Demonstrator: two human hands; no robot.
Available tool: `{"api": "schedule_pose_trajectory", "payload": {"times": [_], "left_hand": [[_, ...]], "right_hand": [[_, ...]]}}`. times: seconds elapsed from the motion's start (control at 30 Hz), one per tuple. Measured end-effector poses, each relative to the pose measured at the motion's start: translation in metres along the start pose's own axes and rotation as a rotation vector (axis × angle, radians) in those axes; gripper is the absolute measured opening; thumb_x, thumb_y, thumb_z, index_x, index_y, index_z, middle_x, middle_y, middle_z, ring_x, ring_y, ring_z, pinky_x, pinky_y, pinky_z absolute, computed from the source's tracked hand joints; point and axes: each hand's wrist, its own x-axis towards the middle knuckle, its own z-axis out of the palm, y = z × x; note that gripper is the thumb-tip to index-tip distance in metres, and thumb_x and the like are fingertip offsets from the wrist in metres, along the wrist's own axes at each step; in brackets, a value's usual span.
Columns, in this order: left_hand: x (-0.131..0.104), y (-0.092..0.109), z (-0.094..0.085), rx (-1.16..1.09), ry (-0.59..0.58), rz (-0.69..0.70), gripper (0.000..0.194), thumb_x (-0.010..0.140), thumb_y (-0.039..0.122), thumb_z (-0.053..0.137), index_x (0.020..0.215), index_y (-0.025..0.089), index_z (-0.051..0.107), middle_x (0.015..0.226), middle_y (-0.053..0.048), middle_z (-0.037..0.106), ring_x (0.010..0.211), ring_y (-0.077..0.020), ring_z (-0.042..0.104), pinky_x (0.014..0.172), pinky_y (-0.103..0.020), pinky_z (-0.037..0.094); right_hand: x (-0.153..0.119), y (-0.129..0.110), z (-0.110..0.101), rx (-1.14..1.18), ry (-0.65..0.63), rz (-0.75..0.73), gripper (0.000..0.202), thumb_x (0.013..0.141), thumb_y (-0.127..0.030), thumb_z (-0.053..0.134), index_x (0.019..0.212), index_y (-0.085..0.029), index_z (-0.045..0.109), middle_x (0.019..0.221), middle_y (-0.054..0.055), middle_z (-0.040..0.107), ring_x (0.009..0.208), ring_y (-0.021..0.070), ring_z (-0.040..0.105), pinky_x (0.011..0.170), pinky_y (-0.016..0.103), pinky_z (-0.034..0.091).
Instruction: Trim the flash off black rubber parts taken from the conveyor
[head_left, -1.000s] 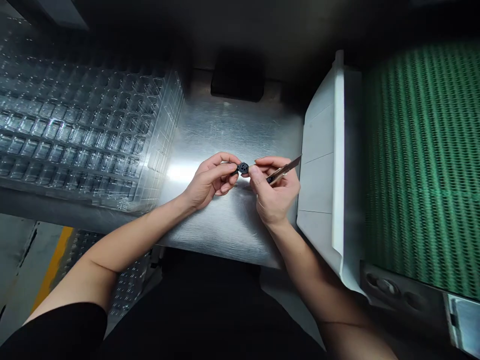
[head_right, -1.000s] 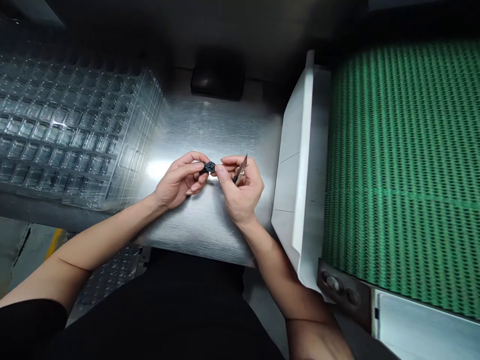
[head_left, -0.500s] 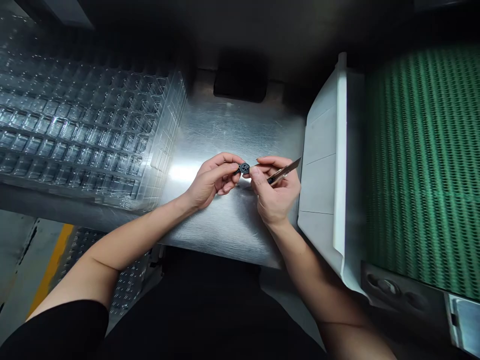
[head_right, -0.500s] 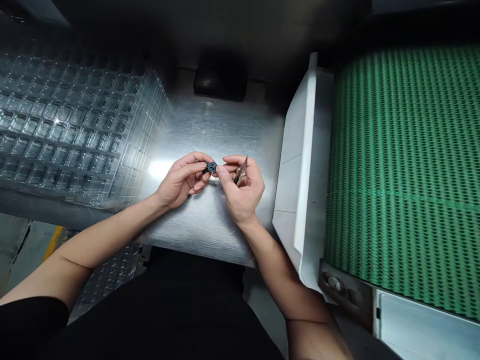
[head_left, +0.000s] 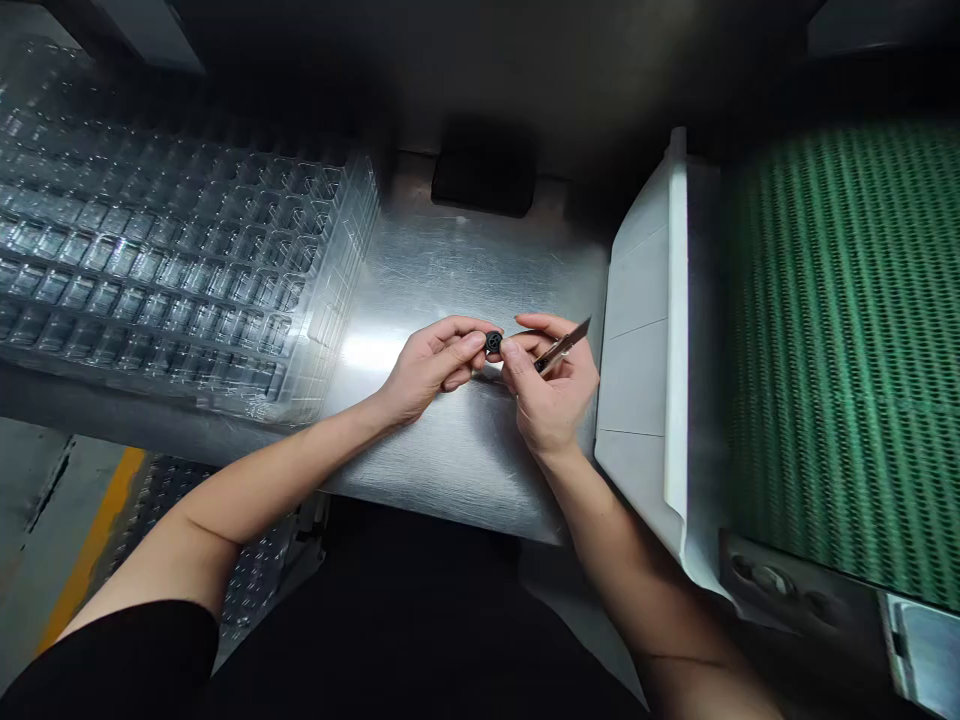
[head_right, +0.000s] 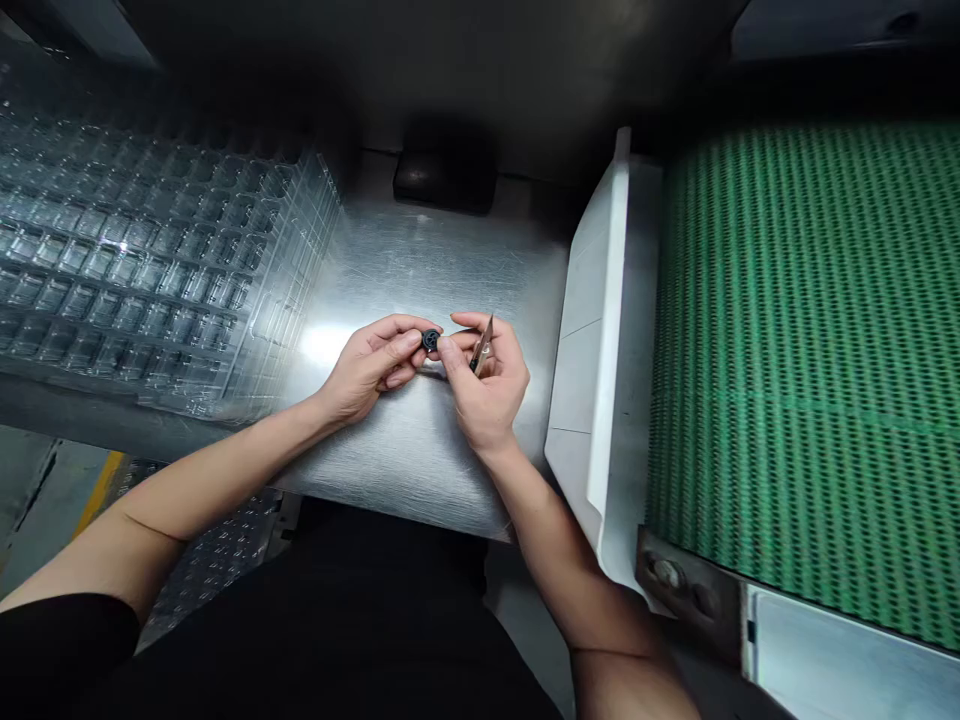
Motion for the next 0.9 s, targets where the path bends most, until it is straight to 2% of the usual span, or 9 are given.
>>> {"api": "schedule_pose_trajectory", "payload": {"times": [0.1,0.3,0.47,0.57,0.67,0.77,0.9], "left_hand": [[0.002,-0.003,-0.002,0.024,0.004,0.011,0.041,0.085,0.045,0.093,0.109,0.014,0.079,0.076,-0.001,0.069,0.049,-0.0032,0.043,0.044,-0.018,0.026],[0.004,-0.006,-0.003,0.051,-0.014,0.010,0.045,0.080,0.044,0.097,0.109,0.013,0.080,0.075,-0.001,0.071,0.051,-0.0033,0.045,0.048,-0.019,0.032],[0.005,-0.003,-0.005,0.067,-0.004,0.010,0.046,0.081,0.048,0.096,0.103,0.012,0.078,0.075,-0.002,0.070,0.049,-0.0026,0.042,0.045,-0.019,0.026],[0.005,0.004,-0.007,0.086,-0.017,0.048,0.044,0.086,0.050,0.092,0.105,0.013,0.079,0.076,-0.001,0.068,0.050,-0.0025,0.040,0.045,-0.019,0.024],[0.006,0.010,-0.010,0.112,-0.022,0.098,0.041,0.090,0.050,0.089,0.106,0.014,0.080,0.076,-0.001,0.067,0.051,-0.0028,0.040,0.046,-0.019,0.025],[0.008,0.011,-0.013,0.137,-0.023,0.159,0.038,0.091,0.049,0.088,0.106,0.015,0.080,0.074,-0.001,0.066,0.051,-0.0038,0.042,0.045,-0.019,0.027],[0.006,0.007,-0.014,0.184,-0.031,0.226,0.032,0.096,0.045,0.084,0.111,0.016,0.080,0.074,-0.001,0.066,0.052,-0.0047,0.043,0.046,-0.020,0.030]], "right_hand": [[0.001,-0.001,-0.001,0.009,-0.036,0.031,0.027,0.102,-0.029,0.081,0.127,-0.024,0.069,0.082,-0.003,0.072,0.058,0.0122,0.058,0.067,0.027,0.058],[0.000,-0.004,0.000,-0.007,-0.021,0.036,0.031,0.101,-0.035,0.081,0.127,-0.025,0.068,0.080,-0.004,0.068,0.056,0.0130,0.055,0.065,0.029,0.057],[0.001,-0.002,-0.002,-0.041,-0.073,0.059,0.035,0.103,-0.040,0.078,0.132,-0.024,0.066,0.082,-0.003,0.069,0.058,0.0133,0.057,0.061,0.027,0.052],[0.003,0.000,-0.007,-0.139,-0.121,0.005,0.038,0.110,-0.050,0.068,0.137,-0.024,0.066,0.086,-0.001,0.069,0.071,0.0169,0.066,0.063,0.029,0.052],[0.005,0.000,-0.012,-0.308,-0.150,-0.088,0.048,0.117,-0.058,0.047,0.143,-0.023,0.066,0.091,0.003,0.071,0.080,0.0203,0.070,0.073,0.034,0.057],[0.006,-0.003,-0.014,-0.485,-0.178,-0.152,0.045,0.120,-0.051,0.045,0.150,-0.024,0.064,0.085,0.001,0.070,0.074,0.0193,0.067,0.074,0.035,0.056],[0.007,-0.006,-0.014,-0.563,-0.184,-0.238,0.039,0.117,-0.038,0.058,0.152,-0.024,0.065,0.075,-0.003,0.064,0.060,0.0160,0.055,0.062,0.031,0.047]]}}
